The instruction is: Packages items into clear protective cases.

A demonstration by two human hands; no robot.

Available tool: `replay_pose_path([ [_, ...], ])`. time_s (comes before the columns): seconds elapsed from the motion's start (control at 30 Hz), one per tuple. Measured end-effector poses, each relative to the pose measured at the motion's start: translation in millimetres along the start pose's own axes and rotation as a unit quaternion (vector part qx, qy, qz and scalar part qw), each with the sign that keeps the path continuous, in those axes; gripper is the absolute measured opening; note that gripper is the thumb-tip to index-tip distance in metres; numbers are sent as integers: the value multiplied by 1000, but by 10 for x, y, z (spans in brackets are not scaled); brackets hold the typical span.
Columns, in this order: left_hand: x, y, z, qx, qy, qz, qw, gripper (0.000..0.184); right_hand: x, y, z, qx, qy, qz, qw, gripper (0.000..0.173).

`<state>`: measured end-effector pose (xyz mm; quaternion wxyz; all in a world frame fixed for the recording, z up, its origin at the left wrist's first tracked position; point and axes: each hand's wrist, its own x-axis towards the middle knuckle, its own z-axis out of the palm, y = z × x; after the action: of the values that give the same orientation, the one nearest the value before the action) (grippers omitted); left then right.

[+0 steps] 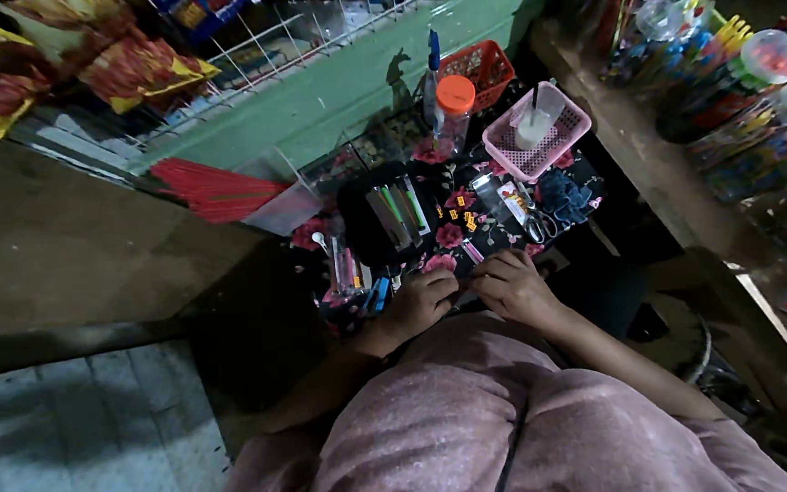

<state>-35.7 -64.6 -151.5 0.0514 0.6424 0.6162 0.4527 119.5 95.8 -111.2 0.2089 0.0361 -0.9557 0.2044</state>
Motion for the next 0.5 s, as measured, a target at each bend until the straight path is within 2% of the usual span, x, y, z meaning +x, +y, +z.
replay_pose_path([
  [0.2, -64, -54, -18, 8, -43, -19, 999, 10, 35, -64, 23, -9, -75, 15, 997, 11],
  [0.33, -44, -67, -39, 15, -40, -11, 999, 16, 35, -45, 23, -28, -68, 18, 997, 11],
  [0.5, 25, -62, -45, 15, -53, -3, 998, 7, 38, -56, 14, -34, -62, 23, 997, 11],
])
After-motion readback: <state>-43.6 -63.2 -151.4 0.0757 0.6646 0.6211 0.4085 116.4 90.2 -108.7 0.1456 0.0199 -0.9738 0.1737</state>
